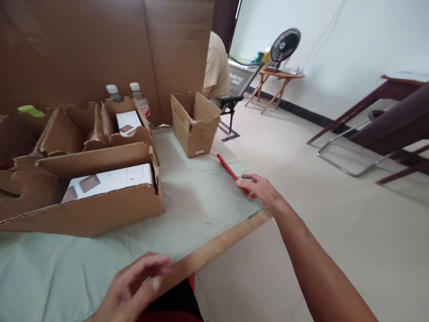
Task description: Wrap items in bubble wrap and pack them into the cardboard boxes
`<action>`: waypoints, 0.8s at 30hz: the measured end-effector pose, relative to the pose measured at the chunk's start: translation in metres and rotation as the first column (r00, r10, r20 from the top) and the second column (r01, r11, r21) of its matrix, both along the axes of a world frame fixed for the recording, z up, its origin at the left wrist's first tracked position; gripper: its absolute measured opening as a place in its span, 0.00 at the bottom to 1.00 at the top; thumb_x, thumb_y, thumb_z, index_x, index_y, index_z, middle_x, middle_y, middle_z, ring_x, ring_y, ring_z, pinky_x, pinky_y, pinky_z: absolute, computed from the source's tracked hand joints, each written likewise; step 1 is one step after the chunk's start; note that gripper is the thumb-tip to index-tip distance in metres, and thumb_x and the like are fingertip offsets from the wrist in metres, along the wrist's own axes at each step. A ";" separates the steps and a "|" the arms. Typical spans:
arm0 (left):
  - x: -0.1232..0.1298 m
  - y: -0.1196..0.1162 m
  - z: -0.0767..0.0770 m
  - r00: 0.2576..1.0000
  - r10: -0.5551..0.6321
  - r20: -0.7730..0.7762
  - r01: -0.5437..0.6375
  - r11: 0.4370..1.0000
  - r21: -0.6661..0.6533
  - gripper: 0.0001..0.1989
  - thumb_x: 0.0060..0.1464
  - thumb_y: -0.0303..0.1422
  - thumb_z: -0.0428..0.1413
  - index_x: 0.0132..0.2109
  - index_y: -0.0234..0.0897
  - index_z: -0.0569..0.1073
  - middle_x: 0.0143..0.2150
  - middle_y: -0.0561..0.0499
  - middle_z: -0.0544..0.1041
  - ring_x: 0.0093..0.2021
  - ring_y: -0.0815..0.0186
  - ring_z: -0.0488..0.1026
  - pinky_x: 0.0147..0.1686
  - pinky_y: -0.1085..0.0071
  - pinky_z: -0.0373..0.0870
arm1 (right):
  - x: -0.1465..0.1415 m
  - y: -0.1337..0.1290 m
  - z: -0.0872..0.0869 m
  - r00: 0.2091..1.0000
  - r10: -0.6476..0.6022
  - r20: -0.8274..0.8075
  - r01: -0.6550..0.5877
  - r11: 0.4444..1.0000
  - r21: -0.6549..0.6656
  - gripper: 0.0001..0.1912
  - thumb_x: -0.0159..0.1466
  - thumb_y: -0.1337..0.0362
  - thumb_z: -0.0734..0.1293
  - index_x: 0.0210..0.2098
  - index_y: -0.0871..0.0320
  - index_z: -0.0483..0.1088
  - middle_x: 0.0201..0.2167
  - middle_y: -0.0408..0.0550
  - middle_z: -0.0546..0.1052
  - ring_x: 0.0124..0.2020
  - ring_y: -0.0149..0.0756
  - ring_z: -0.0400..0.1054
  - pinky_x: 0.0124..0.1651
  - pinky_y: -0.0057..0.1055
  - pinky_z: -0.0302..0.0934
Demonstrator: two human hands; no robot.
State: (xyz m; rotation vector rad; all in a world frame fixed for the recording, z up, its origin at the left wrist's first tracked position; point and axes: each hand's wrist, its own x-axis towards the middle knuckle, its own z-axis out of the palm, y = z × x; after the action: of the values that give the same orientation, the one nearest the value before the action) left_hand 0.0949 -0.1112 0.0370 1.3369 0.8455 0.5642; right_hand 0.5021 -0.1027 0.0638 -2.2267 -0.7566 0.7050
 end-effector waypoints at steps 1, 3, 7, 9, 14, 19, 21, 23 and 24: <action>0.022 0.002 0.005 0.995 -0.060 0.075 0.069 0.989 -0.129 0.18 0.60 0.48 0.60 0.50 0.44 0.81 0.47 0.44 0.83 0.49 0.55 0.79 0.51 0.62 0.75 | -0.008 -0.019 -0.001 0.998 -0.001 -0.061 0.003 1.000 0.030 0.33 0.52 0.46 0.72 0.52 0.60 0.75 0.36 0.54 0.78 0.38 0.45 0.74 0.29 0.33 0.70; 0.064 0.008 0.010 0.981 -0.084 0.177 0.140 0.932 -0.334 0.24 0.57 0.43 0.64 0.58 0.41 0.76 0.57 0.40 0.80 0.59 0.52 0.76 0.59 0.60 0.71 | -0.028 -0.053 -0.003 0.988 -0.004 -0.155 0.016 0.997 0.080 0.35 0.50 0.44 0.73 0.50 0.60 0.75 0.35 0.53 0.77 0.35 0.42 0.72 0.27 0.33 0.70; 0.130 0.011 0.005 0.949 0.143 0.279 0.079 0.753 -0.653 0.31 0.63 0.38 0.59 0.69 0.37 0.63 0.67 0.36 0.71 0.66 0.52 0.69 0.63 0.59 0.66 | -0.090 -0.101 -0.012 0.979 0.007 -0.204 0.021 0.990 0.137 0.37 0.50 0.43 0.74 0.53 0.59 0.74 0.41 0.56 0.79 0.36 0.46 0.74 0.28 0.37 0.71; 0.148 0.010 0.004 0.909 0.262 0.323 0.088 0.638 -0.765 0.24 0.70 0.43 0.48 0.67 0.37 0.67 0.63 0.38 0.75 0.63 0.54 0.73 0.61 0.59 0.68 | -0.128 -0.116 -0.021 0.999 0.039 -0.007 -0.037 0.981 0.192 0.35 0.52 0.46 0.74 0.55 0.58 0.73 0.46 0.58 0.79 0.44 0.52 0.75 0.36 0.43 0.73; 0.148 0.022 0.003 0.836 0.404 0.372 0.162 0.467 -0.869 0.31 0.71 0.52 0.39 0.45 0.35 0.80 0.41 0.44 0.83 0.43 0.57 0.80 0.56 0.59 0.72 | -0.191 -0.131 -0.041 0.846 0.093 0.525 -0.271 0.923 0.273 0.32 0.65 0.47 0.69 0.64 0.56 0.66 0.57 0.60 0.75 0.56 0.57 0.70 0.58 0.59 0.64; 0.138 0.039 -0.003 0.854 0.319 0.411 0.244 0.452 -0.858 0.33 0.70 0.53 0.39 0.43 0.33 0.80 0.38 0.42 0.83 0.39 0.55 0.80 0.54 0.56 0.72 | -0.188 -0.121 -0.044 0.974 0.088 0.208 -0.167 0.900 0.404 0.27 0.73 0.52 0.63 0.68 0.54 0.61 0.53 0.55 0.78 0.51 0.45 0.75 0.53 0.43 0.71; 0.139 0.041 -0.004 0.857 0.338 0.389 0.221 0.441 -0.870 0.32 0.71 0.51 0.39 0.41 0.33 0.80 0.37 0.45 0.83 0.37 0.58 0.80 0.53 0.59 0.73 | -0.183 -0.114 -0.044 0.987 0.119 0.109 -0.155 0.887 0.436 0.27 0.74 0.53 0.62 0.68 0.54 0.61 0.56 0.54 0.78 0.55 0.44 0.74 0.55 0.41 0.71; 0.140 0.042 -0.005 0.859 0.365 0.359 0.191 0.422 -0.886 0.30 0.72 0.50 0.40 0.40 0.34 0.80 0.36 0.47 0.83 0.36 0.61 0.79 0.51 0.63 0.73 | -0.182 -0.108 -0.046 0.984 0.151 0.092 -0.176 0.871 0.458 0.26 0.74 0.53 0.61 0.68 0.53 0.61 0.62 0.53 0.73 0.62 0.44 0.69 0.63 0.41 0.66; 0.141 0.042 -0.005 0.861 0.374 0.344 0.177 0.415 -0.893 0.30 0.72 0.49 0.40 0.40 0.34 0.80 0.35 0.47 0.83 0.35 0.61 0.79 0.50 0.64 0.73 | -0.181 -0.105 -0.047 0.982 0.158 0.100 -0.187 0.865 0.465 0.26 0.74 0.53 0.61 0.68 0.53 0.62 0.64 0.52 0.72 0.64 0.44 0.67 0.65 0.41 0.63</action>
State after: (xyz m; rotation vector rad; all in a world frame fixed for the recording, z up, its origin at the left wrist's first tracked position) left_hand 0.2356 -0.0688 0.0320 0.0587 0.6136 0.3921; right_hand 0.3206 -0.2079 0.0172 -1.7523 -1.0451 0.4721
